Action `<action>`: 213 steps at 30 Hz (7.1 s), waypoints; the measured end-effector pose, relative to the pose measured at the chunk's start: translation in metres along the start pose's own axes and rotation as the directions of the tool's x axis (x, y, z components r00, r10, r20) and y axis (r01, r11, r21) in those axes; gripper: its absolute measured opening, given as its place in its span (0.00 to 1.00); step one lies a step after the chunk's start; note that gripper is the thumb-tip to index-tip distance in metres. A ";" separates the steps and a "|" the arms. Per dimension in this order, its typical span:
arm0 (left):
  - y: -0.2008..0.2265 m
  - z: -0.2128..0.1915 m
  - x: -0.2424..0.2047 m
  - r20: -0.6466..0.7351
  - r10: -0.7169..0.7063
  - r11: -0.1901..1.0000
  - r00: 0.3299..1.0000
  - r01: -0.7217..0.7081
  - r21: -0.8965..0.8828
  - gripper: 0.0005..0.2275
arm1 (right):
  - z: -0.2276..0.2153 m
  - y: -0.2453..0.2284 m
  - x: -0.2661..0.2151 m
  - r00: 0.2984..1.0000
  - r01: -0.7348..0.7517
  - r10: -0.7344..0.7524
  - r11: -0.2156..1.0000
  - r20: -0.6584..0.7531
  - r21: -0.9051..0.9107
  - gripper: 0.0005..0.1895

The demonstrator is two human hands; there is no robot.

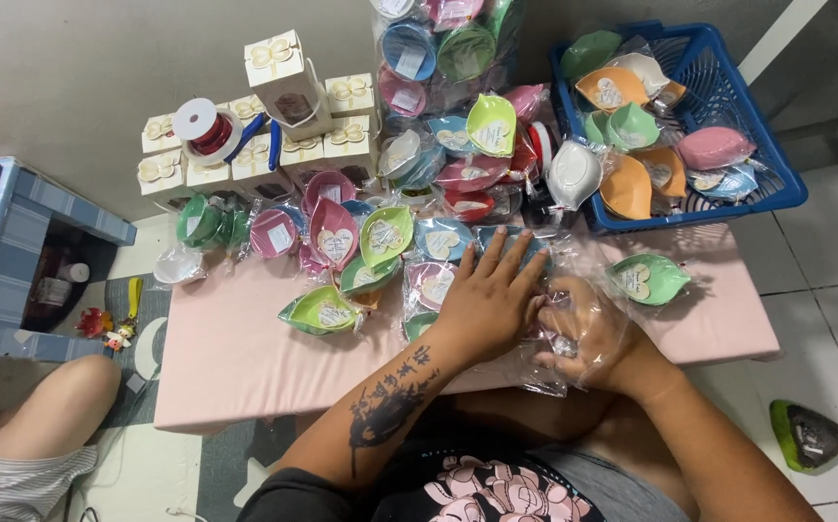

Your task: Packing small, colorful, leaf-shaped plastic containers into clear plastic bags.

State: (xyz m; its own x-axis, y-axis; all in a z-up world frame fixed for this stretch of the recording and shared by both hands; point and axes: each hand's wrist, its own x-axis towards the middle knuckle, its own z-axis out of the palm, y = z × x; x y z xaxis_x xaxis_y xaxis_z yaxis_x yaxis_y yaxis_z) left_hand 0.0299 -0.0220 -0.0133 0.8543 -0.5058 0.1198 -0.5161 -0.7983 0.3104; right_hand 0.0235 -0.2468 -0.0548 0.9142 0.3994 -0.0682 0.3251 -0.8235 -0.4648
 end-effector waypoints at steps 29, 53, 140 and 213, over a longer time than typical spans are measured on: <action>-0.008 -0.008 0.002 0.045 0.037 0.999 0.998 -0.036 -0.030 0.26 | 0.027 0.005 -0.012 0.864 0.325 -0.205 0.924 -0.460 0.199 0.28; -0.003 0.000 0.009 0.239 -0.006 0.985 0.971 -0.036 0.171 0.28 | 0.039 0.023 -0.009 0.949 0.173 -0.027 0.876 -0.314 0.450 0.43; -0.025 0.048 0.009 -0.194 0.242 0.868 0.951 -0.122 0.482 0.29 | -0.184 0.115 0.053 0.763 -0.388 0.531 0.832 -0.369 0.396 0.23; -0.024 0.043 0.008 -0.200 0.257 0.840 0.945 -0.117 0.530 0.28 | -0.167 0.166 0.092 0.732 -0.200 0.059 0.971 -0.679 -0.131 0.16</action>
State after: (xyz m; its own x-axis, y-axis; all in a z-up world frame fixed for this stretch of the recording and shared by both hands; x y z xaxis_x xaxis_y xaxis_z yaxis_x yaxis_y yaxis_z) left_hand 0.0467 -0.0206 -0.0600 0.6870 -0.6183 0.3818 -0.5655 -0.7848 -0.2534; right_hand 0.2017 -0.4145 0.0095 0.8522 -0.0298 0.5223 0.1645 -0.9325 -0.3217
